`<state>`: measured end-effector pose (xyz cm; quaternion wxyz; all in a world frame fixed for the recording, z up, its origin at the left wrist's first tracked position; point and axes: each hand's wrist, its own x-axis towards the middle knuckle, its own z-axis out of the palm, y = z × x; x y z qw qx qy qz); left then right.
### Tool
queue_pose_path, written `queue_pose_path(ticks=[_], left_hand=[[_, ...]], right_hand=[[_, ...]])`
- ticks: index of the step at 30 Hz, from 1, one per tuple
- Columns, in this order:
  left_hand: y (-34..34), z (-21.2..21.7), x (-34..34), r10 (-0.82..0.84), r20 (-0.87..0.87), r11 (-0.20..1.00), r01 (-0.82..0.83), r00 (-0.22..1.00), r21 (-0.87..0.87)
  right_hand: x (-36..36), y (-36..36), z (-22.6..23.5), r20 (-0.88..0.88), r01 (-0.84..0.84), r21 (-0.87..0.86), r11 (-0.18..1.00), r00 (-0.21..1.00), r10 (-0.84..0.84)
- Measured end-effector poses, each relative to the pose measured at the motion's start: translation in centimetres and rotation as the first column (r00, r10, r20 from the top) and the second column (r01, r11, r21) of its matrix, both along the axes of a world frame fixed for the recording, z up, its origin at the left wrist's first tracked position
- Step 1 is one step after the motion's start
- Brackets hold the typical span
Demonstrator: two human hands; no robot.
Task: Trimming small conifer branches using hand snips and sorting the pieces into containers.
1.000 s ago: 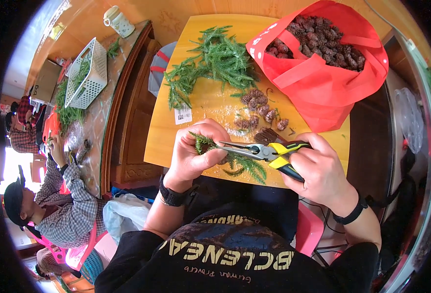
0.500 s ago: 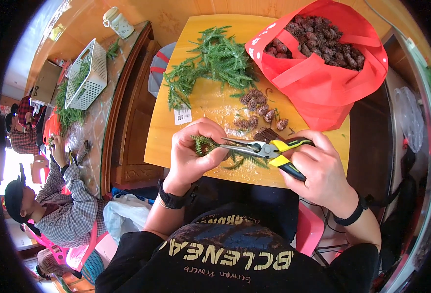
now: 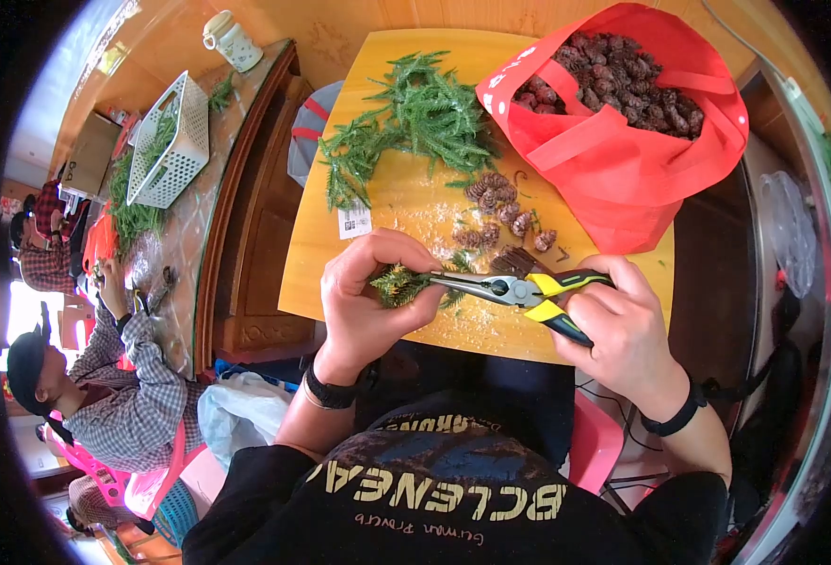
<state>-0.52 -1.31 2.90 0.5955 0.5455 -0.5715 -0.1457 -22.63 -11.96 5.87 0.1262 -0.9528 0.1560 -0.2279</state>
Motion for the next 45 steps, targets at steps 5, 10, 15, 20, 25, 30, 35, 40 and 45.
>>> queue_pose_path(ticks=[5,10,15,20,25,30,35,40,45], left_hand=[[-0.1,0.4,-0.1,-0.009,-0.03,0.999,0.011,1.0,0.044],[-0.1,0.8,-0.4,0.016,0.006,1.0,-0.016,1.0,0.021],[-0.2,1.0,-0.3,0.006,0.022,1.0,-0.006,1.0,-0.015],[-0.2,1.0,-0.2,0.001,0.048,1.0,0.0,0.999,-0.014],[-0.2,1.0,-0.3,0.003,0.031,1.0,-0.002,1.0,-0.015],[-0.2,1.2,-0.3,-0.013,0.035,1.0,0.013,0.999,-0.012],[-0.2,1.0,-0.1,-0.045,0.005,0.999,0.045,0.999,-0.01],[-0.1,0.9,0.1,-0.089,-0.03,0.996,0.089,0.996,-0.002],[-0.1,1.4,0.0,-0.088,-0.034,0.996,0.088,0.996,0.007]], right_hand=[[-0.2,0.0,0.0,-0.028,0.009,0.055,0.998,1.0,-0.007],[-0.1,0.1,0.6,-0.009,0.005,0.04,0.999,1.0,-0.005],[-0.3,-0.1,0.4,-0.012,-0.013,0.104,0.995,1.0,0.015],[-0.1,-0.1,0.1,-0.001,-0.034,0.157,0.987,0.999,0.034],[0.4,0.1,0.1,0.073,-0.039,0.144,0.989,0.997,0.029],[0.1,-0.2,-0.3,0.067,-0.051,0.114,0.992,0.997,0.044],[-0.1,-0.2,-0.5,0.064,-0.049,0.072,0.996,0.997,0.044],[-0.2,-0.3,-0.3,0.041,-0.073,0.03,0.997,0.997,0.072],[0.0,-0.2,-0.2,0.079,-0.065,0.021,0.998,0.995,0.063]])
